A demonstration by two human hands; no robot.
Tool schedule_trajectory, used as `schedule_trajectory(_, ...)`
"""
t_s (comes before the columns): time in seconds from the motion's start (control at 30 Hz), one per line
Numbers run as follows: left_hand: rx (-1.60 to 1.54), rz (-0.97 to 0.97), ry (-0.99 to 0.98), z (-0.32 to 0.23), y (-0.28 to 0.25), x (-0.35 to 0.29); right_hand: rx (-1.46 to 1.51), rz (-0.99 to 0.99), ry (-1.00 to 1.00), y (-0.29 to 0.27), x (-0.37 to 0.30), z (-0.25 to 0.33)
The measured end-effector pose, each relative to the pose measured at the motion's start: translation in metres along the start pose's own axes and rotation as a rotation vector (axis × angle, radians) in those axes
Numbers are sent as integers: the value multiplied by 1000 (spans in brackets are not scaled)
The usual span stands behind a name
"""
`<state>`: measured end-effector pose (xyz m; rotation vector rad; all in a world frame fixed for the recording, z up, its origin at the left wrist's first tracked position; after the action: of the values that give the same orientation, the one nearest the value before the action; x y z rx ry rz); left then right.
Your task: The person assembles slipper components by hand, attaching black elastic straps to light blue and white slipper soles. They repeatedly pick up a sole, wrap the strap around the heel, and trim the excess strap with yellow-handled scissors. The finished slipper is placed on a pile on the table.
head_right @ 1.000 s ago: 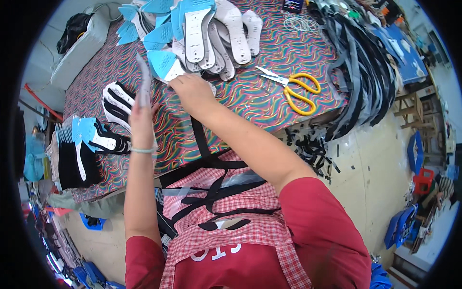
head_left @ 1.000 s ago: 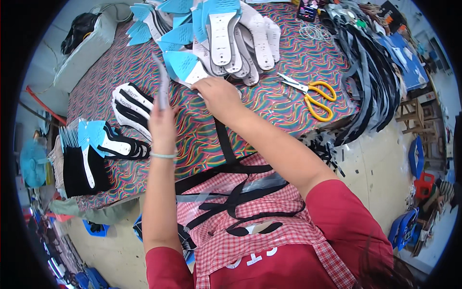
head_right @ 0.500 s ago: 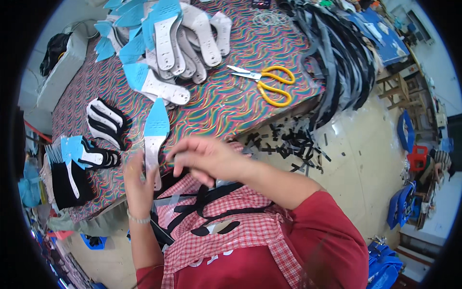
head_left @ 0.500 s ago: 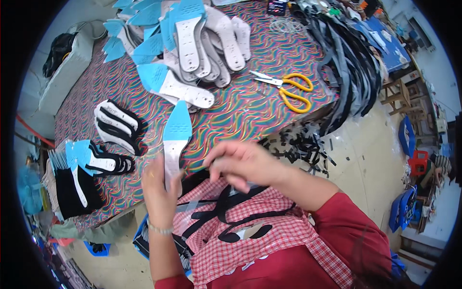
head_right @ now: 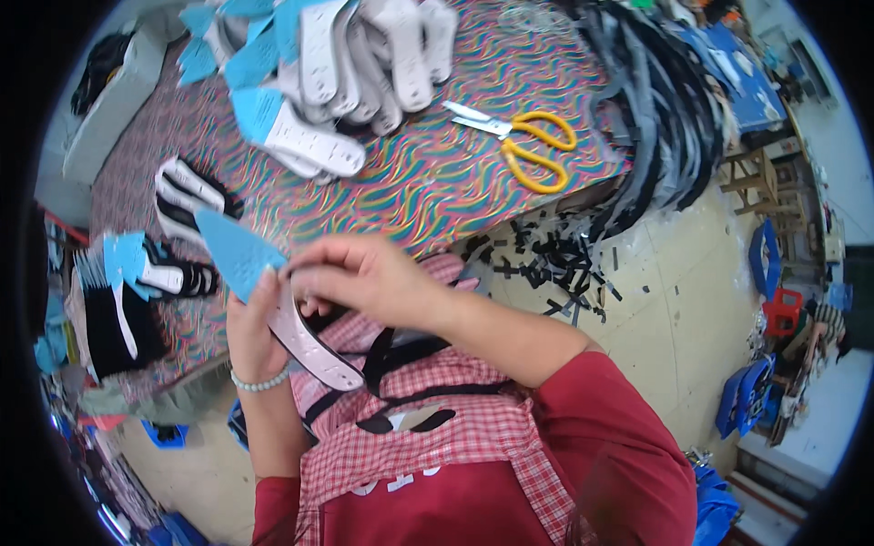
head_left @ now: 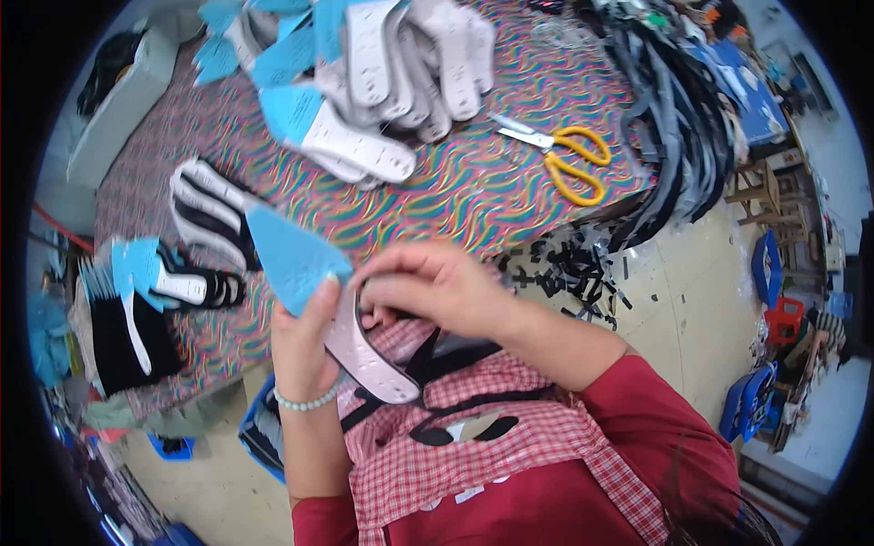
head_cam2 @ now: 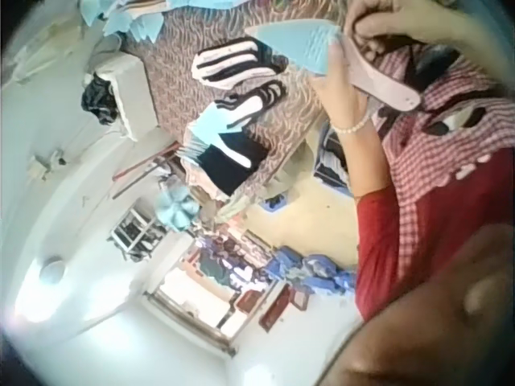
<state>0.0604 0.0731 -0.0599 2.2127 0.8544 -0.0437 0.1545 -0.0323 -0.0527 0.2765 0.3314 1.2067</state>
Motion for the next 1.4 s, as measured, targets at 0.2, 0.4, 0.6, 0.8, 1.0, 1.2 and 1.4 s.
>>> schedule_trajectory(0.2, 35, -86, 152, -16, 8, -26, 108, -46, -62, 7, 8, 2)
schedule_trajectory(0.4, 37, -105, 167, -14, -4, -30, -63, -177, -130, 9, 6, 5)
schedule_trajectory(0.6, 55, -120, 187, -18, -7, -29, -76, -163, -79, 15, 7, 9)
schedule_trajectory(0.8, 11, -79, 206, -19, -7, -29, -26, -196, -23, 14, 12, 3)
schedule_trajectory(1.0, 211, -100, 345, -23, -3, -32, -315, -385, -189, 5, 6, 4)
schedule_trajectory(1.2, 605, 255, 558, -56, 36, -20, -998, -61, -554, 27, 4, 59)
schedule_trajectory(1.4, 233, 376, 503, -62, 44, -30, -581, 43, -283, 48, 3, 50)
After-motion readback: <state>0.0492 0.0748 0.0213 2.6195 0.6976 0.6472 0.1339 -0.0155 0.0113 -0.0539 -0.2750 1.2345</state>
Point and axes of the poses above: each hand's wrist, its own x-axis towards the middle knuckle, its own y-axis out of the palm, z = x × y, the point moved 7 cm from there along x, towards the middle knuckle, and after that the axes turned 14 degrees about -x, right-handed, at the moved point
